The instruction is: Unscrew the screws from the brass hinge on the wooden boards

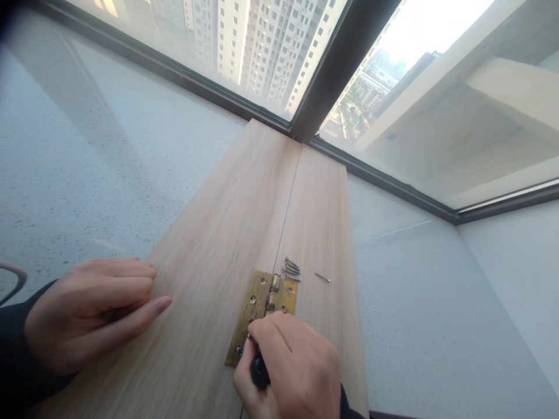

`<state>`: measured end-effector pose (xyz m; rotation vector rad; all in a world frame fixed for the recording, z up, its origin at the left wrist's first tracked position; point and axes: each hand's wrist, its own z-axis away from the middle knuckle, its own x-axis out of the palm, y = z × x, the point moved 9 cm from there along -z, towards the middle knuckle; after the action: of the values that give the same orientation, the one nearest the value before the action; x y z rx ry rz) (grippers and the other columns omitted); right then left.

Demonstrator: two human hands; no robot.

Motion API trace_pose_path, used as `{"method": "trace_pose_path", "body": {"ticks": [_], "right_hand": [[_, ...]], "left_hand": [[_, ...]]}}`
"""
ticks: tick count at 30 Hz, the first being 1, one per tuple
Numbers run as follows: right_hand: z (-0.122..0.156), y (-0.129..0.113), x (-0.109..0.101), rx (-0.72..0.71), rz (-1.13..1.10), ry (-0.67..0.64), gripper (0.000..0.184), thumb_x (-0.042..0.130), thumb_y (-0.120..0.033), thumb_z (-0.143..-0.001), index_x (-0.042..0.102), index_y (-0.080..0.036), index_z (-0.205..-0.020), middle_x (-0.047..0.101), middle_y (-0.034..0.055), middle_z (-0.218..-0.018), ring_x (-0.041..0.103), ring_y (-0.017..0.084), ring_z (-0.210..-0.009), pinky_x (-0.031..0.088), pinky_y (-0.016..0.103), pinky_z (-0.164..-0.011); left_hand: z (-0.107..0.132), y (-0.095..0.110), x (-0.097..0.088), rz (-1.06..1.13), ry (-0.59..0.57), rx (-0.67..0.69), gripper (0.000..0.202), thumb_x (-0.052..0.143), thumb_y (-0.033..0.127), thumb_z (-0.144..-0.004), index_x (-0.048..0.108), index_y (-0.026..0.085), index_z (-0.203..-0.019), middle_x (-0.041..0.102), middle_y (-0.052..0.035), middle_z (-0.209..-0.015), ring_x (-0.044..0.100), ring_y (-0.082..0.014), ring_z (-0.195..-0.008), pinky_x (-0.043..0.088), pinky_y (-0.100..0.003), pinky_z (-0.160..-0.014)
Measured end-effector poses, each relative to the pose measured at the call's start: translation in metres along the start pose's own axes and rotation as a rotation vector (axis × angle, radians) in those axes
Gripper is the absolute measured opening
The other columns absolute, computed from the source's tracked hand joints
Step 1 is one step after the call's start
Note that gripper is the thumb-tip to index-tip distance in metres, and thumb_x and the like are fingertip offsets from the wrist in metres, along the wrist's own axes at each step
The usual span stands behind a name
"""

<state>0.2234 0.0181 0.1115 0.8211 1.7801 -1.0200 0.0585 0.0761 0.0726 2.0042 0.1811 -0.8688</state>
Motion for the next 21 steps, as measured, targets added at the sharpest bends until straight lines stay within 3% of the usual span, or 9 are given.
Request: {"method": "trace_pose_path", "body": {"ticks": [5, 9, 10, 13, 16, 18, 21], "right_hand": [[-0.001, 0.004, -0.016, -0.061, -0.095, 0.056, 0.020, 0.058, -0.008, -0.071, 0.057, -0.021, -0.086, 0.065, 0.0008, -0.070, 0.061, 0.014, -0.060, 0.048, 0.026, -0.054], [-0.020, 0.049, -0.044, 0.109, 0.010, 0.149, 0.007, 0.056, -0.019, -0.077, 0.061, -0.022, -0.081, 0.067, 0.0002, -0.069, 0.061, 0.013, -0.056, 0.048, 0.027, -0.054], [-0.028, 0.062, -0.044, 0.133, 0.093, 0.109, 0.008, 0.055, -0.022, -0.078, 0.064, -0.022, -0.079, 0.067, 0.0005, -0.068, 0.062, 0.015, -0.057, 0.049, 0.029, -0.056], [-0.050, 0.104, -0.025, 0.252, 0.282, -0.172, 0.017, 0.052, -0.026, -0.077, 0.068, -0.022, -0.075, 0.072, 0.0014, -0.074, 0.066, 0.022, -0.067, 0.050, 0.036, -0.061], [-0.067, 0.115, -0.011, 0.234, 0.282, -0.302, 0.019, 0.053, -0.031, -0.078, 0.070, -0.024, -0.076, 0.072, 0.0005, -0.077, 0.066, 0.022, -0.070, 0.050, 0.035, -0.061], [-0.072, 0.110, -0.007, 0.197, 0.236, -0.324, 0.021, 0.053, -0.033, -0.079, 0.071, -0.025, -0.082, 0.072, 0.0000, -0.080, 0.066, 0.020, -0.072, 0.051, 0.034, -0.065], [-0.067, 0.107, -0.023, 0.199, 0.135, -0.207, 0.026, 0.053, -0.034, -0.081, 0.070, -0.023, -0.097, 0.070, 0.0021, -0.083, 0.065, 0.019, -0.075, 0.051, 0.033, -0.070]], "left_hand": [[0.000, 0.001, -0.001, 0.014, 0.016, 0.001, 0.037, 0.048, 0.013, -0.085, 0.027, 0.015, -0.055, 0.024, 0.0053, -0.053, 0.024, -0.0083, -0.051, 0.019, -0.029, -0.052], [0.000, 0.001, -0.001, 0.015, 0.022, 0.004, 0.037, 0.048, 0.014, -0.085, 0.026, 0.015, -0.055, 0.023, 0.0053, -0.054, 0.023, -0.0086, -0.051, 0.018, -0.029, -0.052], [0.000, 0.001, -0.001, 0.016, 0.024, 0.009, 0.037, 0.049, 0.014, -0.085, 0.026, 0.015, -0.055, 0.023, 0.0053, -0.054, 0.023, -0.0086, -0.051, 0.018, -0.029, -0.052], [-0.001, 0.001, -0.001, 0.010, 0.030, 0.016, 0.038, 0.048, 0.015, -0.085, 0.026, 0.015, -0.055, 0.023, 0.0052, -0.053, 0.023, -0.0089, -0.051, 0.018, -0.029, -0.052], [-0.001, 0.002, -0.001, 0.003, 0.033, 0.016, 0.037, 0.048, 0.015, -0.086, 0.025, 0.015, -0.056, 0.022, 0.0051, -0.054, 0.023, -0.0090, -0.050, 0.017, -0.029, -0.052], [-0.001, 0.002, -0.001, 0.007, 0.035, 0.014, 0.037, 0.048, 0.014, -0.086, 0.026, 0.015, -0.056, 0.022, 0.0052, -0.054, 0.023, -0.0089, -0.050, 0.017, -0.029, -0.052], [-0.001, 0.002, -0.002, 0.017, 0.034, 0.005, 0.038, 0.048, 0.015, -0.085, 0.026, 0.015, -0.055, 0.023, 0.0052, -0.053, 0.024, -0.0087, -0.050, 0.018, -0.028, -0.052]]}}
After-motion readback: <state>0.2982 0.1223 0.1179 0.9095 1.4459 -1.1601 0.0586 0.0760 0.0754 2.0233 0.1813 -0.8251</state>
